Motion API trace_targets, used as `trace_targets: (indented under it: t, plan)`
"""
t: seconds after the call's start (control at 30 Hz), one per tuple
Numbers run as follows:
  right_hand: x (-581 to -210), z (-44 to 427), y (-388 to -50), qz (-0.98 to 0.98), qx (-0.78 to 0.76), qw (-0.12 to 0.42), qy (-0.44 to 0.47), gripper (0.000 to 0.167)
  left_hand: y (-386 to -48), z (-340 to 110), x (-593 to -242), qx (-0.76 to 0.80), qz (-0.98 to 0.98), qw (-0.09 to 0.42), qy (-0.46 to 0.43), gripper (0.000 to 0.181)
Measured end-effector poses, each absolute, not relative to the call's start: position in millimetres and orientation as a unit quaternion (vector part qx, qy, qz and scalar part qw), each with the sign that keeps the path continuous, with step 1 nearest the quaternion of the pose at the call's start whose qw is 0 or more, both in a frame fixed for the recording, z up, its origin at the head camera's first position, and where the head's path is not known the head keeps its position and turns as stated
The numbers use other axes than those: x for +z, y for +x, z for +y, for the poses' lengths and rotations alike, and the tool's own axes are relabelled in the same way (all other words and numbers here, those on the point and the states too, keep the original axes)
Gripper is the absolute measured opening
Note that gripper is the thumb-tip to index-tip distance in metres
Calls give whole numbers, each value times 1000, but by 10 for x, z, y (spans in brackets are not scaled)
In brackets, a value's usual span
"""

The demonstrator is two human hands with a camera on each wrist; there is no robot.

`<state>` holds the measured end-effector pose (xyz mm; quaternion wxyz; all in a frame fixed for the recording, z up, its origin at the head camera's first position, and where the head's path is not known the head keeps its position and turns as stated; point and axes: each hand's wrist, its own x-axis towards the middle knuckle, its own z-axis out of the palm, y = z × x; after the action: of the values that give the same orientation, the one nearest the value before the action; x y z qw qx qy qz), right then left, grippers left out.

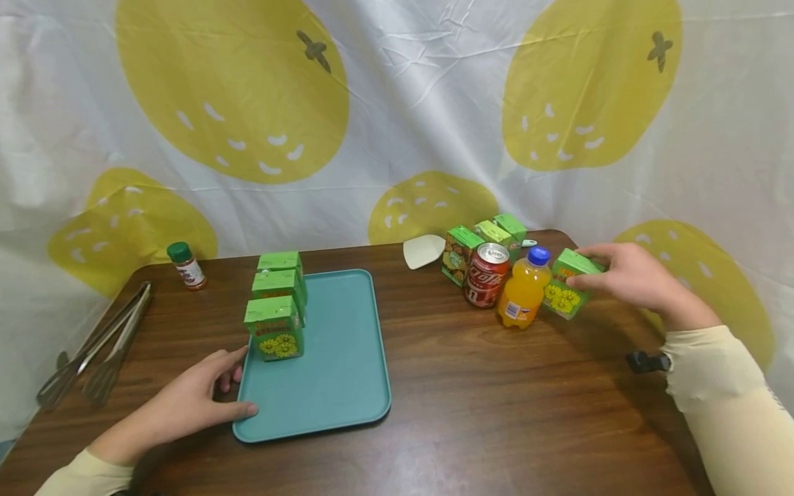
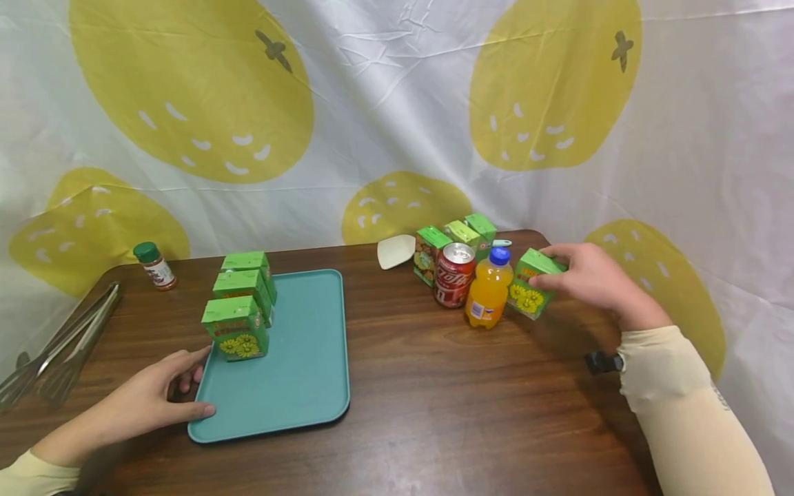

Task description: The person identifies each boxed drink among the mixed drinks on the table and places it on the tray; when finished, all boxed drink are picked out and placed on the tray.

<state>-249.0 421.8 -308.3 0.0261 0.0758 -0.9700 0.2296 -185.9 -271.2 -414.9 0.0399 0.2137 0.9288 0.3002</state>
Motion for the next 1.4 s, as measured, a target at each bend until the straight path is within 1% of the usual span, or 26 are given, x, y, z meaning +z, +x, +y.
trace_targets:
  t: [0.27, 0.47, 0.6, 1.0, 1.23, 1.4]
  plan:
    - [-2965, 4155, -2440, -969, 228, 76, 59, 68, -1840, -2721, -4151, 301, 929, 36, 211, 104]
    - [-2906, 4087, -2392, -963, 222, 146, 48, 65, -1836, -2725, -4132, 306, 927, 34, 215, 103]
    - [-2880, 4053, -2376, -958, 222, 179, 41, 65, -1838, -2724, -4129, 307, 927, 34, 214, 103]
    - [-2702, 4001, -2380, -952, 225, 205, 20, 64, -1844, -2725, -4120, 303, 929, 35, 210, 104]
    - [-2603, 3886, -2479, -945, 232, 229, 35, 60, -1852, -2721, -4121, 299, 930, 40, 208, 105]
    - [-2512, 3709, -2556, -934, 243, 255, 54, 56, -1858, -2708, -4125, 298, 931, 48, 206, 106]
